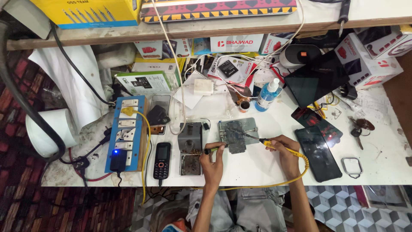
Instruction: The person uses a soldering iron and a small tool to work on a circuit board held in a vise. The person repeatedly applies the soldering iron to different areas of the board while manipulating components with the other hand.
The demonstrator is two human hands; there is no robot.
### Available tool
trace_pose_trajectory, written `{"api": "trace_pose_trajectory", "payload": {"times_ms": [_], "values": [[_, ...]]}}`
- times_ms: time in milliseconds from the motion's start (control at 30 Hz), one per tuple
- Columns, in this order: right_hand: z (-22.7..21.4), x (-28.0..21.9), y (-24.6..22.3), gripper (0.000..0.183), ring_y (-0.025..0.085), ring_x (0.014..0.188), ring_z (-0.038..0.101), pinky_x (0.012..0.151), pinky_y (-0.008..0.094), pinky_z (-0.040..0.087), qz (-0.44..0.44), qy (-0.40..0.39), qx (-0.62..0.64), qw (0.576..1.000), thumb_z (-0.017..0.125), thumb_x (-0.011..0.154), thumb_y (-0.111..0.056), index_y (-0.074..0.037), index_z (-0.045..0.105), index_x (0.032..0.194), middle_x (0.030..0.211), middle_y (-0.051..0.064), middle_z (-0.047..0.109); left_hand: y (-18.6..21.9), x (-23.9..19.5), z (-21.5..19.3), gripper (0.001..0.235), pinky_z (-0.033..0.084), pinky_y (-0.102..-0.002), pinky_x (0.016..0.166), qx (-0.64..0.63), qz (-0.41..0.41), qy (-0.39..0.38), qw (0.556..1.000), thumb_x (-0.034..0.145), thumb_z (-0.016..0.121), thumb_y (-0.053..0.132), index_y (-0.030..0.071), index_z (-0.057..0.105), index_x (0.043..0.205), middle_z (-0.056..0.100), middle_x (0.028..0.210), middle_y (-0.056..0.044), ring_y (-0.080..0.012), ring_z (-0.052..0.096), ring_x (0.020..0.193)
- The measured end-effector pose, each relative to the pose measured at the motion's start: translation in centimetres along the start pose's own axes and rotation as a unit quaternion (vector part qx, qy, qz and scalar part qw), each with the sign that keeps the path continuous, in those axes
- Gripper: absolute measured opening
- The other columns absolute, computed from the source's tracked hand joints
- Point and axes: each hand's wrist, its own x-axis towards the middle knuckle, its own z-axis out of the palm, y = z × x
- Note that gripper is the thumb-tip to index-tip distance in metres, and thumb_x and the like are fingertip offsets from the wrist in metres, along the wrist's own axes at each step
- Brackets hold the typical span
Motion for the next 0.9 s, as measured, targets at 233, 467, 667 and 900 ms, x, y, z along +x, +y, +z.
{"api": "trace_pose_trajectory", "payload": {"times_ms": [233,467,667,900], "values": [[0.05,-0.04,-0.20,0.021,0.018,0.075,0.066,0.072,0.029,0.050,-0.010,-0.005,-0.005,1.000,0.061,0.091,-0.004,0.014,0.072,0.096,0.083,0.017,0.074,0.20,0.04,-0.01,0.011,0.057,-0.032,0.089,0.008,0.005,0.004,1.000,0.098,0.067,0.006,-0.002,0.069,0.105,0.078,0.101,-0.013,-0.0189,0.075,0.098],[0.27,-0.29,-0.63,0.021,0.017,0.076,0.066,0.073,0.028,0.050,0.004,-0.001,-0.007,1.000,0.060,0.091,-0.004,0.013,0.072,0.096,0.084,0.016,0.074,0.27,0.04,0.02,0.011,0.057,-0.031,0.091,0.008,0.005,0.003,1.000,0.098,0.067,0.006,-0.002,0.069,0.105,0.078,0.101,-0.012,-0.0183,0.075,0.099],[0.39,-0.40,-0.94,0.021,0.017,0.075,0.067,0.072,0.028,0.050,0.001,0.004,-0.031,1.000,0.060,0.091,-0.005,0.012,0.072,0.095,0.082,0.016,0.074,0.39,0.06,-0.02,0.010,0.056,-0.031,0.090,0.012,0.018,-0.001,1.000,0.099,0.067,0.006,-0.002,0.068,0.105,0.078,0.102,-0.012,-0.0182,0.075,0.098],[0.29,-0.27,-0.78,0.021,0.018,0.075,0.066,0.073,0.029,0.050,0.001,0.001,-0.013,1.000,0.060,0.090,-0.005,0.012,0.072,0.094,0.082,0.017,0.074,0.37,0.03,0.06,0.012,0.056,-0.031,0.091,-0.012,-0.001,0.001,1.000,0.098,0.067,0.006,-0.003,0.068,0.105,0.078,0.103,-0.013,-0.0194,0.074,0.100]]}}
